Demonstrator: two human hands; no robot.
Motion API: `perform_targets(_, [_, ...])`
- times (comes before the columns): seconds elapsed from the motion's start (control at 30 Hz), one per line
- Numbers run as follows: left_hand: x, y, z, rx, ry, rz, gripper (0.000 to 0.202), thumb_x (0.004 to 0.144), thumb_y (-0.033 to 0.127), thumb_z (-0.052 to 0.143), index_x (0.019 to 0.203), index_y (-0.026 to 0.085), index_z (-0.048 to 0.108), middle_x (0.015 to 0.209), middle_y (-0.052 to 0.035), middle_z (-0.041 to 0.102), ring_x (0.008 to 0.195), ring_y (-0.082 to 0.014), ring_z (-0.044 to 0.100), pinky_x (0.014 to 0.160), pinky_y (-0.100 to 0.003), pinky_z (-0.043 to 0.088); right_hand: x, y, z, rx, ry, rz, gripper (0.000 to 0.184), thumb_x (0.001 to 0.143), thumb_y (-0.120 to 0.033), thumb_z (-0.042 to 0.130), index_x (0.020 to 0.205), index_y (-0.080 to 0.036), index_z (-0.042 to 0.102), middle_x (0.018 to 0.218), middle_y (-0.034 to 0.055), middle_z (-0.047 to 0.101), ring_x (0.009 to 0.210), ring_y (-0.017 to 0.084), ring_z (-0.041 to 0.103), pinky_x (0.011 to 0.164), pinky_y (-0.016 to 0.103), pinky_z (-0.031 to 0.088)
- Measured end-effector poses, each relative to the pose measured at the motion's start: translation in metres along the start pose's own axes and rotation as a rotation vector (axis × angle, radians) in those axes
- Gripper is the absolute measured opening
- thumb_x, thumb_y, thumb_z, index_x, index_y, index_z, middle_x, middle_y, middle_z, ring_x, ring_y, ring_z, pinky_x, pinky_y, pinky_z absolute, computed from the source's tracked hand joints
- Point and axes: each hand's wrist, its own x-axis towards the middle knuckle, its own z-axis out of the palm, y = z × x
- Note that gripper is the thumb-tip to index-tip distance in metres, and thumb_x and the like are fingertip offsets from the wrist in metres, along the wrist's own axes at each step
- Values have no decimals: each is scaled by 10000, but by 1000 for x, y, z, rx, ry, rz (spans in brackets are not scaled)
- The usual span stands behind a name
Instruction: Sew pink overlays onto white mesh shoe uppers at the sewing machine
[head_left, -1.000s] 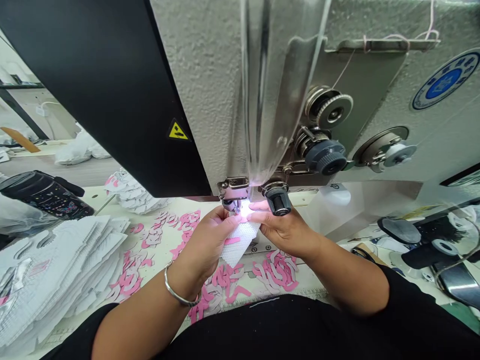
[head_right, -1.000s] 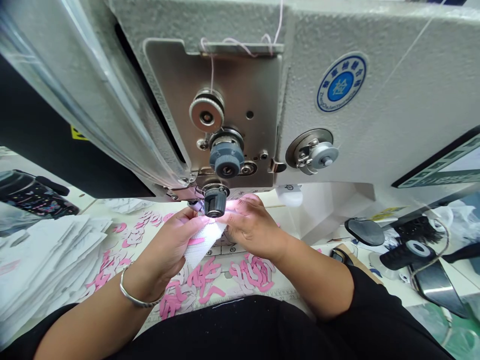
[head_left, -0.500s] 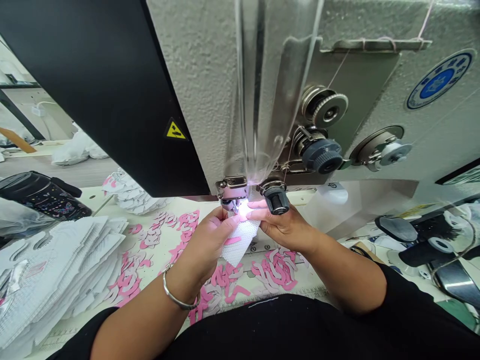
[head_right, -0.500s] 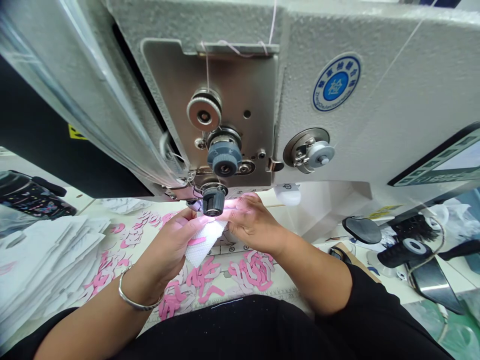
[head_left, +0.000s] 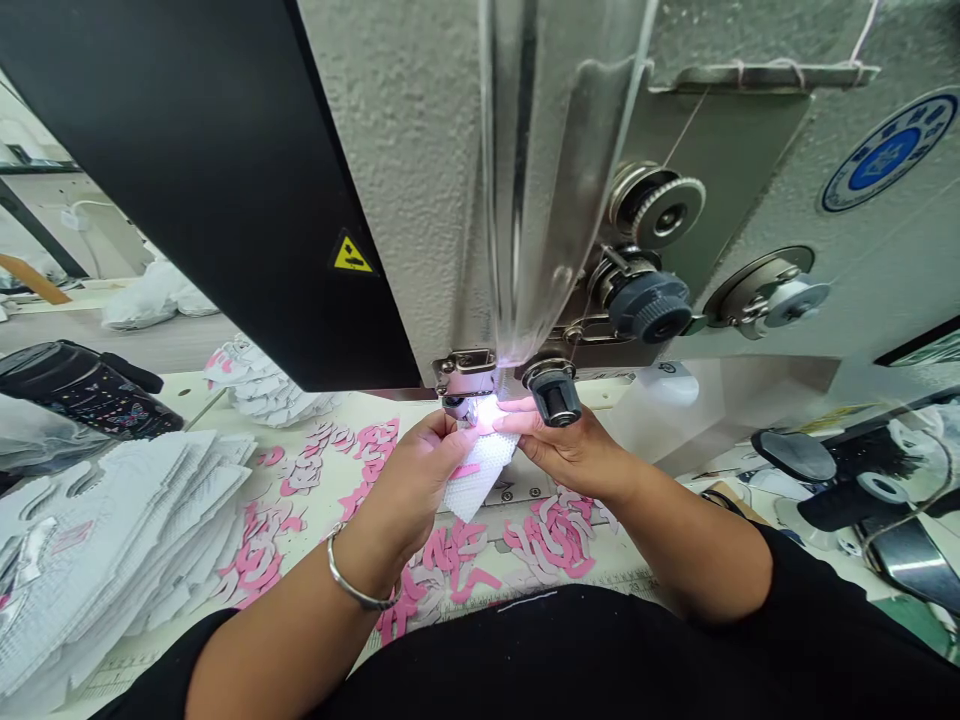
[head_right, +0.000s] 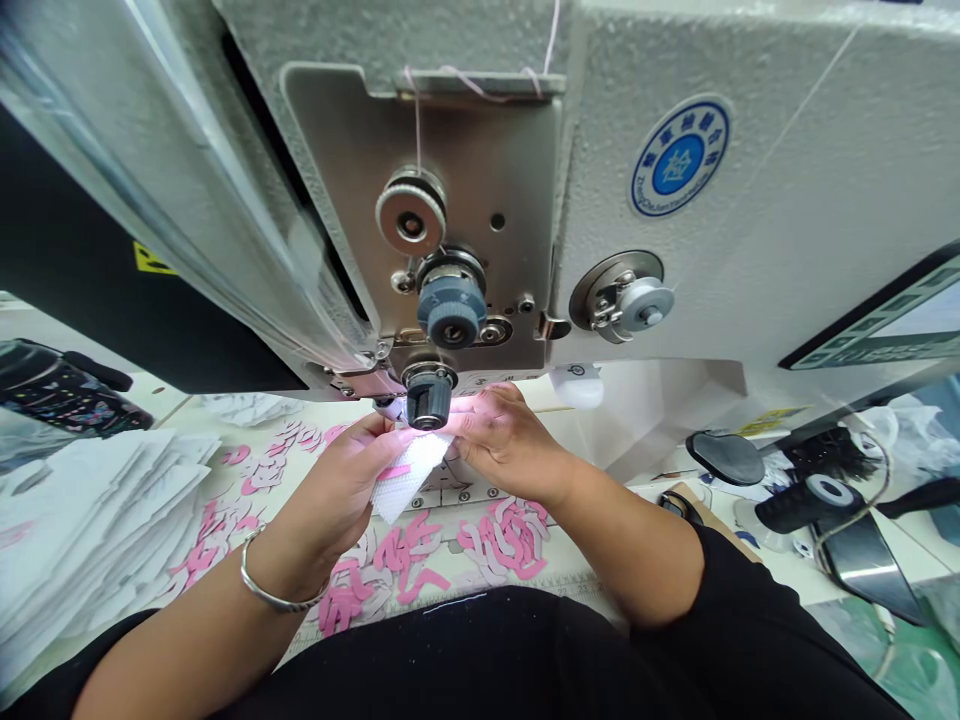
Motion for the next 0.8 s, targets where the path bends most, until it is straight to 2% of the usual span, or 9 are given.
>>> perform_targets(0.23, [5, 4, -9, -67, -29, -40, 182, 729, 296, 742, 783, 182, 612, 694, 12, 604, 567, -112, 554, 513, -219, 423, -2, -3, 2, -68, 31, -2, 226, 973, -257, 502, 1107, -270, 684, 1137, 43, 674, 1040, 182, 629, 936, 401, 479])
perform_targets(0.4, [1, 6, -19, -129, -64, -39, 204, 741, 289, 760, 734, 174, 592, 686, 19, 585, 569, -91, 539, 518, -194, 435, 0, -10, 3, -153, 54, -28, 225, 951, -222, 518, 1095, -236, 689, 1115, 60, 675, 1031, 203, 624, 936, 414, 481])
perform_targets(0.57, [-8, 0, -31, -209, -54, -74, 192, 764, 295, 755, 880, 178, 658, 791, 2, 604, 615, -82, 536, 535, -185, 454, -4, -22, 9, -306, 113, -55, 242, 925, -162, 531, 1107, -204, 685, 1068, 79, 672, 1027, 232, 603, 912, 420, 488])
perform_targets(0.67, [-11, -5, -36, -203, -75, -90, 202, 770, 329, 748, 823, 153, 663, 721, -5, 581, 599, -96, 535, 548, -208, 472, -8, -32, 10, -438, 42, -21, 274, 942, -184, 512, 1180, -204, 646, 1091, 84, 662, 1022, 248, 588, 885, 429, 491])
perform_targets(0.8, [-6, -3, -38, -197, -48, -58, 188, 757, 304, 761, 760, 156, 646, 668, 8, 556, 586, -94, 526, 548, -204, 468, -8, -49, 4, -530, -152, 29, 301, 961, -180, 462, 1225, -181, 607, 1053, 107, 657, 996, 260, 588, 806, 421, 494])
